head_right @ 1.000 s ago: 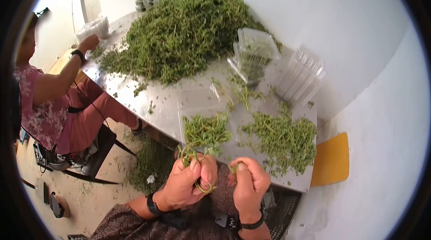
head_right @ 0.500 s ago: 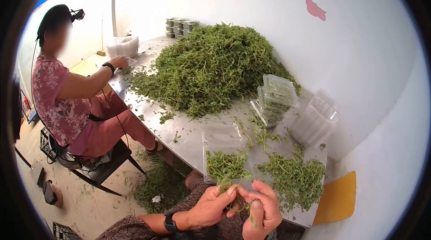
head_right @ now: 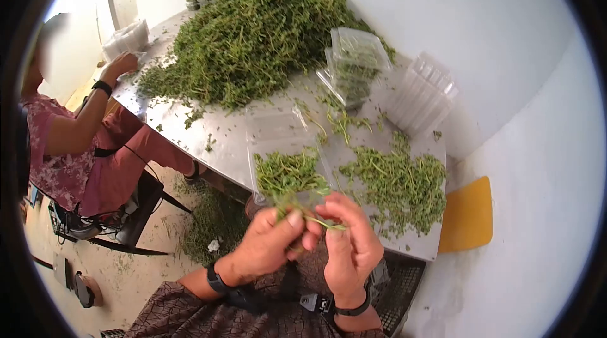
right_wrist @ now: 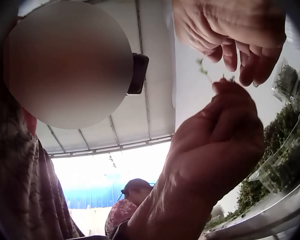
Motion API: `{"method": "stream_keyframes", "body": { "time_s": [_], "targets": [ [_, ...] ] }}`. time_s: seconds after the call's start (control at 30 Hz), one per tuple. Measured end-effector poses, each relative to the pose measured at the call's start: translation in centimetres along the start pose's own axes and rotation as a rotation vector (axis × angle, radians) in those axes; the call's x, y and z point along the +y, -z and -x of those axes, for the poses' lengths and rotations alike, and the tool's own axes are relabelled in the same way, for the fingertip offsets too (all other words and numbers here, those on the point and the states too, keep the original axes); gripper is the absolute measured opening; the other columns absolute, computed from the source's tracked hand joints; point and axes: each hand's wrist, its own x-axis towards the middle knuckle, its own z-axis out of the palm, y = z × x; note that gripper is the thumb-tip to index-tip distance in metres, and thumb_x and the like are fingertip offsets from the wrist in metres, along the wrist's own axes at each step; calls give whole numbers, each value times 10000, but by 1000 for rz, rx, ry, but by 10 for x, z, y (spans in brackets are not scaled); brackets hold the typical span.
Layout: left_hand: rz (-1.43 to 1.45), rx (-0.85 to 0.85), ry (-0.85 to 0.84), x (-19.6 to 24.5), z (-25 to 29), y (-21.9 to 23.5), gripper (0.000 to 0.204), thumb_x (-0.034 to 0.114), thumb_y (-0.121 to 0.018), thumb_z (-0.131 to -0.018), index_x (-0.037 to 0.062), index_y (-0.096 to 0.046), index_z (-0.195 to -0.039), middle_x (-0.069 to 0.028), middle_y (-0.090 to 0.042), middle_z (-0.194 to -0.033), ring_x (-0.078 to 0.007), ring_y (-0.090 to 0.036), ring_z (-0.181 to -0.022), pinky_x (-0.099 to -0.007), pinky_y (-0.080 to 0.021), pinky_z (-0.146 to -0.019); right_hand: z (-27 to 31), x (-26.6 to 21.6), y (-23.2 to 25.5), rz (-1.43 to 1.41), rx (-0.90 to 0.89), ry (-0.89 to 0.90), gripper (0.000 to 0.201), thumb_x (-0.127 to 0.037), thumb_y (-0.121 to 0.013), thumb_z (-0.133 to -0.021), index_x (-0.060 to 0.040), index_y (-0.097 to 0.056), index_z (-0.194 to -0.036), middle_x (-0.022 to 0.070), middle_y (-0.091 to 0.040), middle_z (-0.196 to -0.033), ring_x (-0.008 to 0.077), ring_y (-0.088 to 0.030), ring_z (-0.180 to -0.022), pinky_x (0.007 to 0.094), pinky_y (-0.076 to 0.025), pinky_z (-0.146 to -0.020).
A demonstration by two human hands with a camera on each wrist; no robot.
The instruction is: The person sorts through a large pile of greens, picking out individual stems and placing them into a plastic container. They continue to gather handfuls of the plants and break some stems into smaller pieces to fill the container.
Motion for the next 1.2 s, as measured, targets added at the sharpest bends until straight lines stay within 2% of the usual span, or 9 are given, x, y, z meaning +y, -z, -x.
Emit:
{"method": "stream_keyframes", "body": {
  "time_s": [0.1,0.27,0.37,0.43,0.7,0.87,0.93,1.0,1.2],
  "targets": [
    [150,76,-161,8,-7,3,301,314,-438,-1045,57,-573,-965,-36,-590,-780,-72,-402,-533,-214,-327,-463,-2,0,9,57,-55,4,281,-140,-553,-971,70,-605,-1150,164,-652,-1160,179,-648,-915,308,-507,-821],
    [418,71,-267,21,-16,13,281,309,-417,-1055,65,-554,-1029,-54,-597,-872,-98,-471,-611,-212,-369,-509,6,-1,-3,120,-227,-118,274,-109,-626,-936,69,-604,-1143,153,-677,-1082,149,-653,-863,264,-509,-766],
    [548,0,-370,16,-19,16,316,352,-414,-1053,60,-535,-1070,-77,-600,-930,-114,-498,-639,-234,-407,-522,7,1,-10,168,-280,-70,286,-90,-680,-895,74,-599,-1116,152,-686,-1007,150,-664,-801,267,-524,-727],
    [592,-3,-355,10,-19,18,313,346,-407,-1055,60,-532,-1076,-83,-602,-946,-120,-514,-662,-244,-429,-553,7,3,-19,194,-274,18,257,-22,-705,-851,69,-596,-1066,146,-691,-929,155,-677,-727,274,-542,-675],
    [612,26,-370,-2,-16,12,303,328,-404,-1057,56,-520,-1125,-112,-593,-1107,-161,-592,-873,-310,-521,-784,9,7,-23,270,-239,24,206,0,-695,-845,60,-597,-1016,124,-698,-816,143,-688,-689,260,-550,-625],
    [545,101,-329,-2,-14,4,301,356,-391,-1057,90,-525,-1098,-82,-557,-1076,-167,-548,-834,-326,-499,-777,11,9,-19,368,-213,75,170,27,-681,-845,65,-603,-992,122,-694,-788,135,-678,-663,250,-537,-595],
    [538,104,-321,-4,-13,5,301,355,-394,-1056,87,-524,-1094,-83,-556,-1066,-169,-548,-827,-328,-497,-775,14,9,-17,413,-199,50,151,39,-671,-850,49,-615,-990,66,-679,-783,70,-615,-671,220,-496,-611],
    [530,50,-322,-6,-13,7,299,354,-402,-1054,80,-519,-1081,-86,-553,-1038,-172,-547,-806,-325,-493,-761,15,7,-18,388,-196,35,137,41,-672,-849,44,-615,-973,56,-671,-765,58,-599,-654,212,-479,-588],
    [532,78,-304,-4,-9,5,298,345,-400,-1054,70,-514,-1064,-102,-550,-1013,-182,-550,-790,-327,-494,-741,17,8,-17,338,-203,23,118,48,-671,-845,32,-612,-946,29,-649,-738,30,-552,-627,193,-445,-559]
  ]
}}
